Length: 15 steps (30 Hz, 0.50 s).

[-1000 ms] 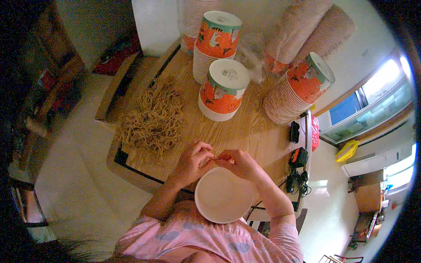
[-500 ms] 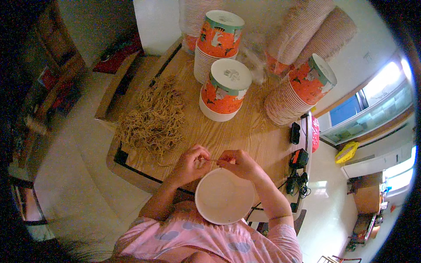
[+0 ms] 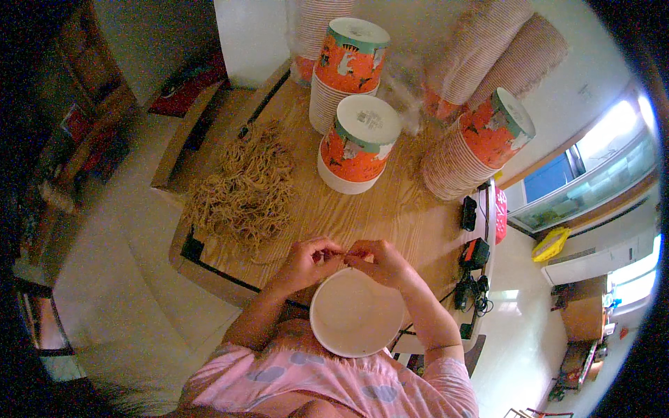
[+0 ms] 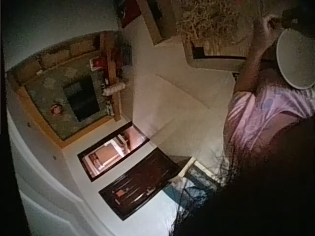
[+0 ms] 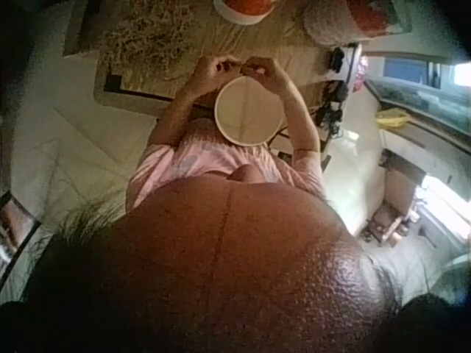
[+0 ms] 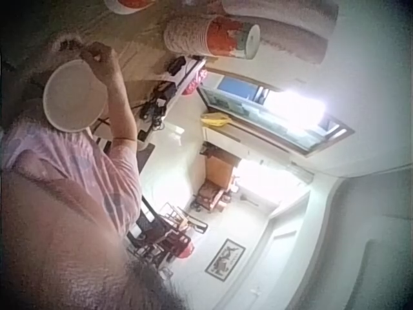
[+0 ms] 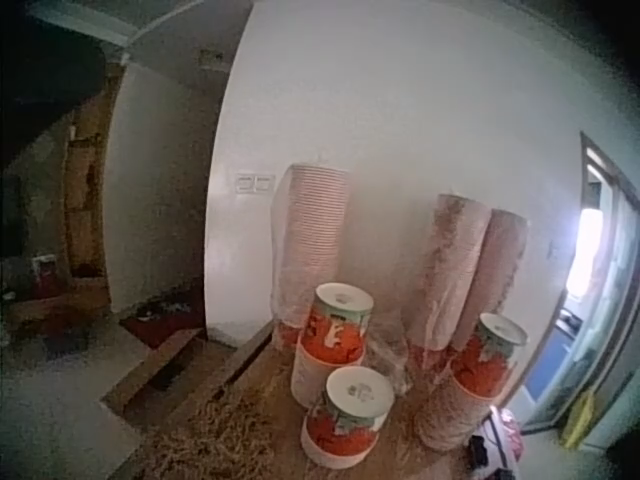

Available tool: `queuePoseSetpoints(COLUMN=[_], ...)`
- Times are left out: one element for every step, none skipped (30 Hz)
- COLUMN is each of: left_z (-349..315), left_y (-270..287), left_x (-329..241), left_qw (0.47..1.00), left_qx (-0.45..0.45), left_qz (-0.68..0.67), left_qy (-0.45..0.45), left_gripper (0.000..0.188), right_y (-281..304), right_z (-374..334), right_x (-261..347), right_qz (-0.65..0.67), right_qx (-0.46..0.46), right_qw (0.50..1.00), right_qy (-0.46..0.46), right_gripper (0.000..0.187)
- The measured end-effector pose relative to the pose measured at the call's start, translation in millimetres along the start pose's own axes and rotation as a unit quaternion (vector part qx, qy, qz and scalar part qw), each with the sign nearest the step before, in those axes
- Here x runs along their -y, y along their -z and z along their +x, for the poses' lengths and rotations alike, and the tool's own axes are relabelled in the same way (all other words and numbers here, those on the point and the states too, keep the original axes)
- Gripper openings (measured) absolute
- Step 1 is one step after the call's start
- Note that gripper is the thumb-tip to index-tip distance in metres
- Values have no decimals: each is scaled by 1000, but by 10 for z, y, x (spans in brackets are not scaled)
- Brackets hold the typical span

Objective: Tying pieces of raffia string around the rims of paper bowls.

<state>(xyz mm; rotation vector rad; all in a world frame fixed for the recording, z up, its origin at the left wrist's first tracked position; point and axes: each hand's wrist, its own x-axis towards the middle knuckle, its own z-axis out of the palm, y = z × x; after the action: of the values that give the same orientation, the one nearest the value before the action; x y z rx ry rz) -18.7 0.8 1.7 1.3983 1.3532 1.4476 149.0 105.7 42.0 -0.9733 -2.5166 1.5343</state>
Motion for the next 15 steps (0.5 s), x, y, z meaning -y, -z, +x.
queuePoseSetpoints(left_z=[-9,-18,-25,-25,-22,-21,-19,-17,-15,-22,-35,-46,-53,-62,-65], left_y=[-4,-6,-7,-5,-2,-1,-1,-2,-3,-3,-5,-4,9,30,41], left_x=[19,44,56,42,13,-2,-3,-3,-1,9,27,49,81,119,137], left_qw=[1000,1000,1000,1000,1000,1000,1000,1000,1000,1000,999,998,998,997,996], left_qx=[0,2,4,4,4,4,4,7,10,9,1,-6,-6,0,7], left_qz=[0,-1,-2,-2,-5,-8,-8,1,10,10,-9,-27,-28,-34,-40], left_qy=[0,9,19,19,19,19,19,22,24,24,38,51,50,66,82], left_gripper=[18,18,17,17,17,16,16,16,16,16,15,15,15,15,14], right_y=[-5,-8,-6,0,2,-1,-1,-1,3,8,12,15,22,27,34], right_z=[-2,-4,-10,-16,-19,-16,-12,-10,-17,-24,-26,-23,-28,-32,-32], right_x=[-11,-16,-1,24,36,22,3,1,20,66,91,76,50,37,46], right_qz=[5,9,9,4,-1,0,1,2,2,1,-1,-1,4,8,8], right_qx=[-4,-9,-8,-11,-14,-14,-14,-13,-14,-12,-10,-9,-15,-20,-21], right_qw=[1000,1000,1000,1000,1000,1000,1000,1000,1000,1000,1000,1000,1000,1000,1000], right_qy=[13,25,26,16,7,7,13,19,20,7,-6,-6,-5,-3,-3], right_gripper=[16,16,16,16,16,16,16,17,17,17,17,17,17,17,17])
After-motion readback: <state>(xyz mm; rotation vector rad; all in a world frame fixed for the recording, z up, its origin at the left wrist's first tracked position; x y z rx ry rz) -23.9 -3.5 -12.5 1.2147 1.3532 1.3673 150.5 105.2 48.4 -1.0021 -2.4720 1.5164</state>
